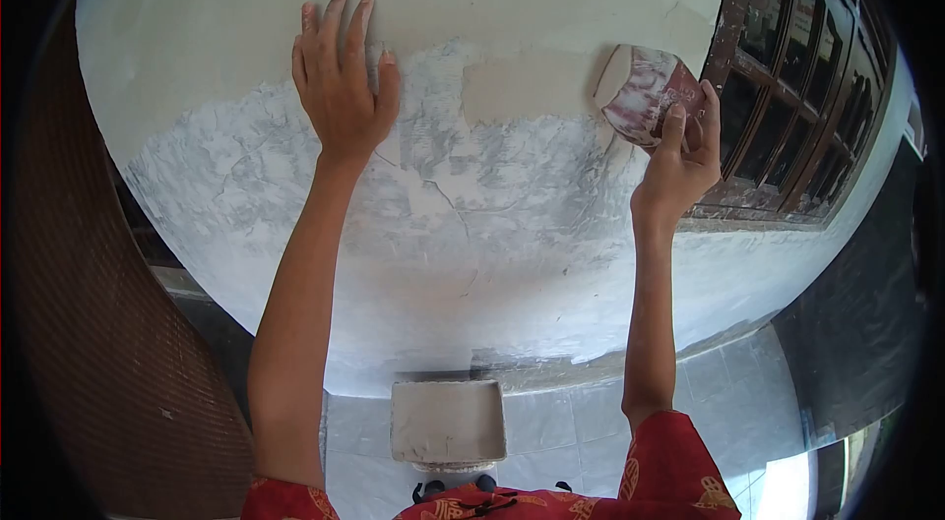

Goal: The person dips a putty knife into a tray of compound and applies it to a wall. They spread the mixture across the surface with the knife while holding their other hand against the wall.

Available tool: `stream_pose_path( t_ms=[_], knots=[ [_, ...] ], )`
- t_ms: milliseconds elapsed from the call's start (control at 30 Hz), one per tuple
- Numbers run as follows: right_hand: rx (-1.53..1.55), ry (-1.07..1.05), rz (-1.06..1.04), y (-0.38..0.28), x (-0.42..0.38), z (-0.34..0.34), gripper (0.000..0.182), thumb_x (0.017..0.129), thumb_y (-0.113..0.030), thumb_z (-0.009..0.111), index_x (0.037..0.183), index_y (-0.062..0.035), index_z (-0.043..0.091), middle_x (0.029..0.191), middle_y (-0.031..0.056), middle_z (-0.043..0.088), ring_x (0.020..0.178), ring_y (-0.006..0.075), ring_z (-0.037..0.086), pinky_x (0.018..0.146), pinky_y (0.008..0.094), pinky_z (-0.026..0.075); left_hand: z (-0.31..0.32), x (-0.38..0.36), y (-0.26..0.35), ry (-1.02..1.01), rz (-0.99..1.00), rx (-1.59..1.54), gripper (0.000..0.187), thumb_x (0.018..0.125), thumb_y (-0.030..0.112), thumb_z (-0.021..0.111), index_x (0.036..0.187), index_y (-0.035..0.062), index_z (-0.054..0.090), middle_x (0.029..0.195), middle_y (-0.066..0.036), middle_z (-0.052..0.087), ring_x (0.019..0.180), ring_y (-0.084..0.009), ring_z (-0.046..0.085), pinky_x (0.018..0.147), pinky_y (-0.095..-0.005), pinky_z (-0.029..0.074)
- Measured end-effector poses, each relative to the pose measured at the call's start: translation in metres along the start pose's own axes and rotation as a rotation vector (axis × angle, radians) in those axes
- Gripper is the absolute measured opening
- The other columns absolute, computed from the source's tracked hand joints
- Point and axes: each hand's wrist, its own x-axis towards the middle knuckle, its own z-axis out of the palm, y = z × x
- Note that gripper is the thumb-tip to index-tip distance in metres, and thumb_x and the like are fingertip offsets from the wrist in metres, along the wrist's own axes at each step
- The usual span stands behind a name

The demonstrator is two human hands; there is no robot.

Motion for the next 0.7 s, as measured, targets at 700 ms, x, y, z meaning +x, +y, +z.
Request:
stream_pose_path(
  t_ms=[700],
  knots=[
    [-0.196,-0.384,-0.102,0.021,-0.061,0.062,0.037,0.095,-0.003,0.062,0.131,-0.0091,0.061,0.086,0.0105,0.069,0.076,0.0067,0.060,0.069,0.0240,0.050,-0.002,0.000,0.002,-0.052,-0.078,0.011,0.052,0.097,0.033,0.039,0.146,0.0159,0.046,0.153,-0.011,0.039,0.146,-0.0359,0.027,0.116,-0.0540,0.017]
  ],
)
